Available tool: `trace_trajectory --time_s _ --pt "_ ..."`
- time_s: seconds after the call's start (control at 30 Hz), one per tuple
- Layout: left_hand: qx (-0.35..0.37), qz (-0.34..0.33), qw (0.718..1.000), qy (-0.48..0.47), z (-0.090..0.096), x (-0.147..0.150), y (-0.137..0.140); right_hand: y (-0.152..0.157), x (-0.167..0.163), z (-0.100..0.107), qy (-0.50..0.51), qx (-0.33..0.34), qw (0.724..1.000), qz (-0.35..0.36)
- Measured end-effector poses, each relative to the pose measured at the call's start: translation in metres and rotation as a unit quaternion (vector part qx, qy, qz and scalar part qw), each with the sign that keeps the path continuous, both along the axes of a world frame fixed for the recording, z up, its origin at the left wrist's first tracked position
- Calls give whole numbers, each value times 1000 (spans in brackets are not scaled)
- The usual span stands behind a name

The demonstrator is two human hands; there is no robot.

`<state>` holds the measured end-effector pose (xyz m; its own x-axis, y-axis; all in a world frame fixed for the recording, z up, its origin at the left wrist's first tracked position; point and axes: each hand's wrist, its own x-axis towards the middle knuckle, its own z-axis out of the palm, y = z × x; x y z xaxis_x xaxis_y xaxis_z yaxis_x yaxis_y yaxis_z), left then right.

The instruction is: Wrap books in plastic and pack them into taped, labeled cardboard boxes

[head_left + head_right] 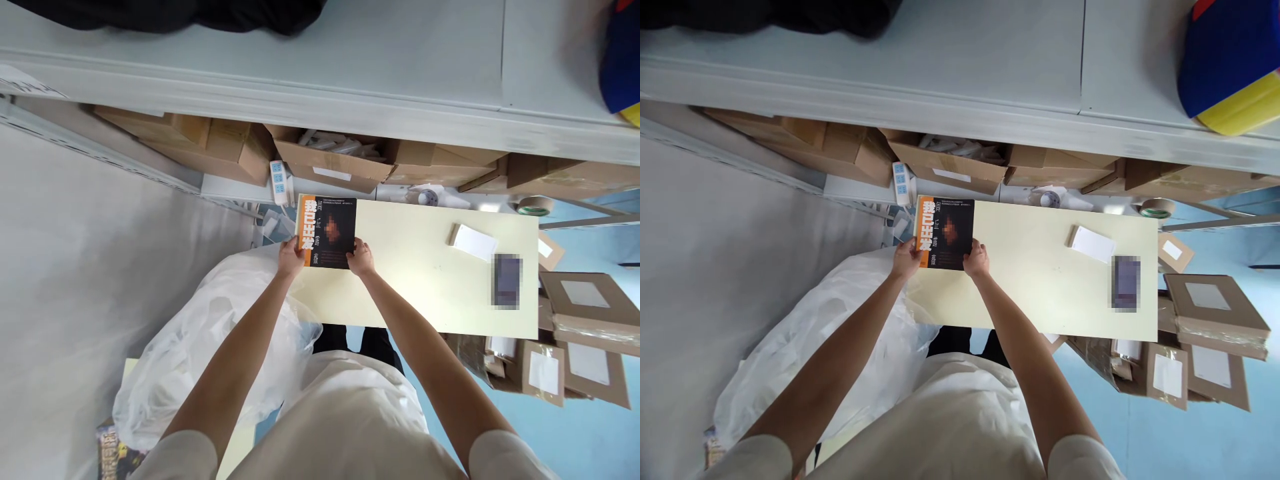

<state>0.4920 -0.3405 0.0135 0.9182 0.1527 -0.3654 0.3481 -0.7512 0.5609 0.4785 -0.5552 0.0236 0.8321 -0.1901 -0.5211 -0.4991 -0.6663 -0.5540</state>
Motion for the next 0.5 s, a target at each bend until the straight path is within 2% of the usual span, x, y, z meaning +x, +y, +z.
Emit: trace_trajectory --time_s 0.23,0.5 --pt "10 -9 1000 10 -1 6 0 -6 8 -11 -24 23 999 -27" --pt "18 -26 999 28 8 6 -3 -7 12 -18 -33 55 996 -55"
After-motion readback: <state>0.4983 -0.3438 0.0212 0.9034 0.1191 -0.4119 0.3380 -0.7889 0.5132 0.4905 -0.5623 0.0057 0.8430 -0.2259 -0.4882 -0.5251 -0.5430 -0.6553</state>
